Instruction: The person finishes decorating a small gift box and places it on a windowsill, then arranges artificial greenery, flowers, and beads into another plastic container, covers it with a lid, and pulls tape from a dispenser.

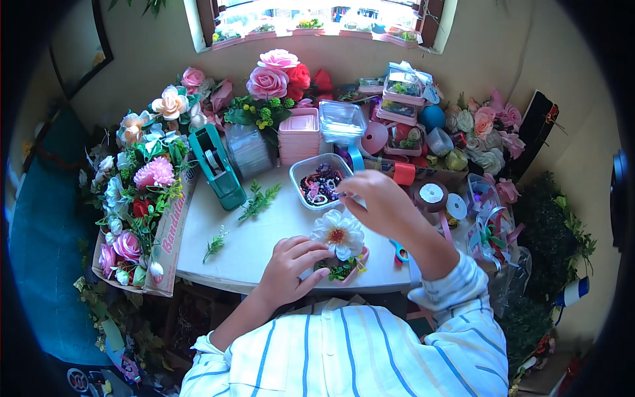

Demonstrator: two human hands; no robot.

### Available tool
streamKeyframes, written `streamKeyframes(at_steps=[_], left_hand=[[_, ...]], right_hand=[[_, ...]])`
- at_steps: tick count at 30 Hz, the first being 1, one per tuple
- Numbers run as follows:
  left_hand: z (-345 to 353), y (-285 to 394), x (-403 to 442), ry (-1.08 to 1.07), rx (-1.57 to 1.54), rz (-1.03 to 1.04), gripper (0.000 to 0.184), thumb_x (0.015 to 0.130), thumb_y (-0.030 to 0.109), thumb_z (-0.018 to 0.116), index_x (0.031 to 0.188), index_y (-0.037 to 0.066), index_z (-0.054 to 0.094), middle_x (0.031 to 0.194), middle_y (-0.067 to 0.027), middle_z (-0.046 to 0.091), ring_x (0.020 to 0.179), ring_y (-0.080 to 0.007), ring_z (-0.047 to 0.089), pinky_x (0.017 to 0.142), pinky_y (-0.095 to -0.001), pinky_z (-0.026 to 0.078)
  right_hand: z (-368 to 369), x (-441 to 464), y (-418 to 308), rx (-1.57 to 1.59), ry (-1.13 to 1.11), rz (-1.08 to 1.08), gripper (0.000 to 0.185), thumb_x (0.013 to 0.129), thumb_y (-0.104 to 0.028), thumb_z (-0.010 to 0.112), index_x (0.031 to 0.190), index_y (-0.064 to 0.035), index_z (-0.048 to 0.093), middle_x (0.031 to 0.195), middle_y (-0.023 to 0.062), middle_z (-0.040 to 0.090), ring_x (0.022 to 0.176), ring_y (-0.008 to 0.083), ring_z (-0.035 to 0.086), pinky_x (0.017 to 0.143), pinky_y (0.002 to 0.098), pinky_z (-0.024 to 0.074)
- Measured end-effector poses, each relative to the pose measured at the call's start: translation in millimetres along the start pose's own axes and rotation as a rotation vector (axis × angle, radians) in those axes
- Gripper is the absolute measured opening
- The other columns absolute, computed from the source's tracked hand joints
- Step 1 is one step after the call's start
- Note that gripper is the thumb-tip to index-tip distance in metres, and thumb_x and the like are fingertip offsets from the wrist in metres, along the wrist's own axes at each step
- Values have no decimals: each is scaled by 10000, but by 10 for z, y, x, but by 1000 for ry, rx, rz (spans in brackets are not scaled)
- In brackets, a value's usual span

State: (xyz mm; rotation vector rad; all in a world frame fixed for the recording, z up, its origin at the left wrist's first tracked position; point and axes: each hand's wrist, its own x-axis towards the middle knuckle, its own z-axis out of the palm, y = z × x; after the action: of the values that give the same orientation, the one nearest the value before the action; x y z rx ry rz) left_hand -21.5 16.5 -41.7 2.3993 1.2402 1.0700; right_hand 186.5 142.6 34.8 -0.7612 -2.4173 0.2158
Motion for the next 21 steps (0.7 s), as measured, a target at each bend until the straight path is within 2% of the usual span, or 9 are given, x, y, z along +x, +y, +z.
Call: streamKeyframes(at_steps=[2, 4, 7, 11, 15, 17, 18, 20, 21], left_hand=[[-21, 25, -7, 61, -34, -8, 259, 883, 241, 676, 1104, 109, 708, 1137, -73, 680, 1131, -285, 573, 1001, -418, 387], [-45, 13, -23, 97, -67, -4, 250, 891, 233, 661, 1101, 106, 708, 1142, -77, 680, 1134, -290, 572, 1008, -419, 383], [-61, -44, -62, 145, -158, -37, 229, 903, 214, 632, 1083, 98, 711, 1139, -85, 681, 1135, -293, 571, 1017, -418, 379], [-32, -150, -100, 191, -289, -98, 206, 914, 205, 607, 1039, 85, 719, 1111, -95, 688, 1121, -287, 573, 1019, -417, 380], [-32, -127, -90, 195, -294, -101, 195, 917, 198, 601, 1019, 83, 722, 1089, -93, 692, 1103, -291, 575, 1019, -421, 383], [-32, -132, -99, 224, -287, -99, 192, 927, 196, 592, 1003, 79, 725, 1087, -90, 691, 1092, -288, 578, 1010, -422, 392], [-35, -133, -99, 226, -287, -97, 192, 927, 196, 592, 1003, 79, 725, 1087, -90, 691, 1092, -288, 578, 1010, -422, 392], [-38, -122, -99, 240, -315, -126, 186, 932, 186, 589, 985, 72, 726, 1069, -91, 694, 1080, -288, 583, 1001, -419, 402], [-40, -118, -92, 237, -316, -127, 186, 932, 186, 589, 985, 72, 726, 1069, -91, 694, 1080, -288, 583, 1001, -419, 402]], right_hand=[[96, 268, 177, -17, -54, 16, 142, 814, -82, 713, 946, -30, 706, 855, 130, 689, 799, 316, 665, 721, 403, 538], [246, 498, 308, 96, -258, 160, 114, 768, -88, 706, 849, -9, 710, 908, 184, 703, 867, 361, 677, 782, 423, 550], [386, 634, 390, 20, -402, 212, 232, 744, -127, 759, 944, -22, 705, 932, 160, 711, 869, 327, 693, 762, 388, 558], [600, 758, 499, -95, -436, 186, 297, 699, -106, 768, 983, -37, 714, 964, 175, 708, 918, 336, 688, 840, 403, 552], [506, 807, 431, -30, -494, 201, 301, 685, -66, 756, 984, -57, 724, 976, 168, 698, 959, 324, 674, 881, 399, 538], [425, 820, 404, -74, -464, 37, 286, 694, -42, 748, 978, -72, 735, 969, 157, 687, 985, 317, 658, 895, 398, 528], [430, 822, 418, -76, -462, 36, 286, 694, -42, 748, 978, -72, 735, 969, 157, 687, 985, 317, 658, 895, 398, 528], [480, 801, 468, 117, -458, -204, 227, 720, -37, 735, 946, -57, 732, 935, 144, 680, 982, 316, 649, 890, 404, 524], [509, 800, 487, 118, -458, -201, 227, 720, -37, 735, 946, -57, 732, 935, 144, 680, 982, 316, 649, 890, 404, 524]])
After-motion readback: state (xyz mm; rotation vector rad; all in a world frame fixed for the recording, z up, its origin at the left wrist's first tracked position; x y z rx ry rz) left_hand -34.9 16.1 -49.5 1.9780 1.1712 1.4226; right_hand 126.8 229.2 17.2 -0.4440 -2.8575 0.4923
